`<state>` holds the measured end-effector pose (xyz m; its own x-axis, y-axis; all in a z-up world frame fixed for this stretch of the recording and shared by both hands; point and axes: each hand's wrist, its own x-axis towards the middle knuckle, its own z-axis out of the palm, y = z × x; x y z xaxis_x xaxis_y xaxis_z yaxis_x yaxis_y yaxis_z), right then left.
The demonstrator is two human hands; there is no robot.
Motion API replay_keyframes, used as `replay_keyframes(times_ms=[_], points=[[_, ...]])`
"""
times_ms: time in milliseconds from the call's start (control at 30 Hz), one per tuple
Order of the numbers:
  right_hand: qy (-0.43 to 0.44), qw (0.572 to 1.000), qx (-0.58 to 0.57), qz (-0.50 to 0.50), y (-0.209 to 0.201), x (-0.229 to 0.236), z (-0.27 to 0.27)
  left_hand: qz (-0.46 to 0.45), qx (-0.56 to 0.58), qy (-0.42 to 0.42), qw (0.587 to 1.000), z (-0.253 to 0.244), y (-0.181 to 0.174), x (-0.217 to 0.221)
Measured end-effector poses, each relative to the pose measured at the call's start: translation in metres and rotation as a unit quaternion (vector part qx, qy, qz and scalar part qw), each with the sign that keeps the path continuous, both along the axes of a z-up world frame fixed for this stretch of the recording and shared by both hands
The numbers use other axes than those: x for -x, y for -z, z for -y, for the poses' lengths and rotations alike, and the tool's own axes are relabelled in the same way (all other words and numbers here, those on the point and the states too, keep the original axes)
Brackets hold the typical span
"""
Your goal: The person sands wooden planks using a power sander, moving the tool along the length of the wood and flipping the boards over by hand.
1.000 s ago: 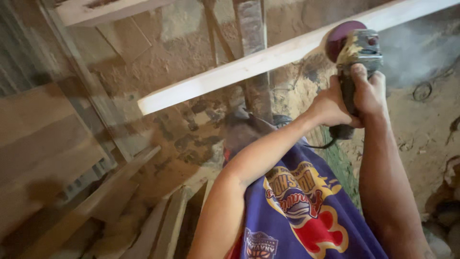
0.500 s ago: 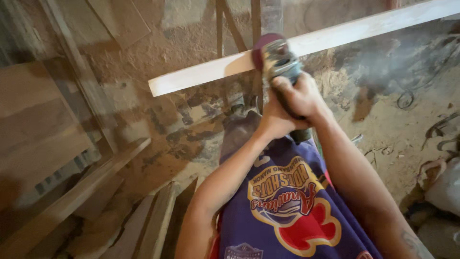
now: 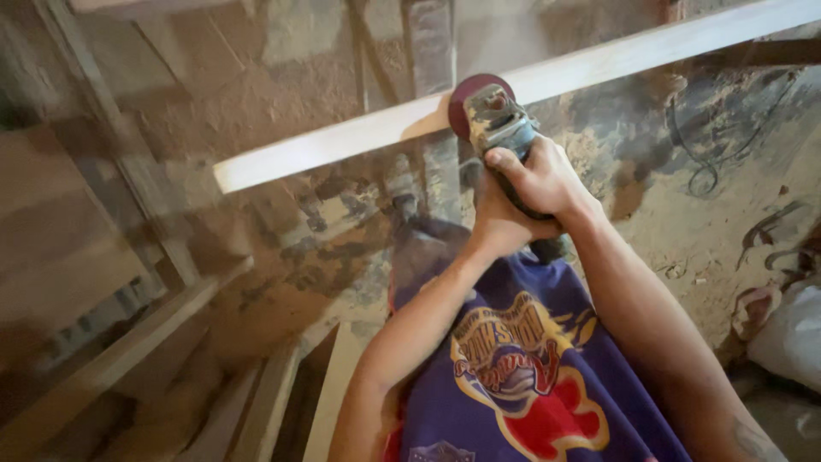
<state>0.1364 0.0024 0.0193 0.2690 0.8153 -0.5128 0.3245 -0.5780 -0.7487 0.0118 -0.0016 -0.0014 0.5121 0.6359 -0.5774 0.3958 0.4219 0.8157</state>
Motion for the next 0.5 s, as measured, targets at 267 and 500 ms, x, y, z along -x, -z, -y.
replay_keyframes(times_ms=[267, 500], points=[[0.002, 1.0, 0.024, 0.016, 0.006, -0.062, 0.019, 0.074, -0.027, -0.023, 0.997, 0.019, 0.011, -0.06], [0.004, 0.999, 0.023, 0.035, 0.013, -0.105, 0.036, 0.027, 0.012, -0.011, 0.999, 0.034, 0.017, -0.102]])
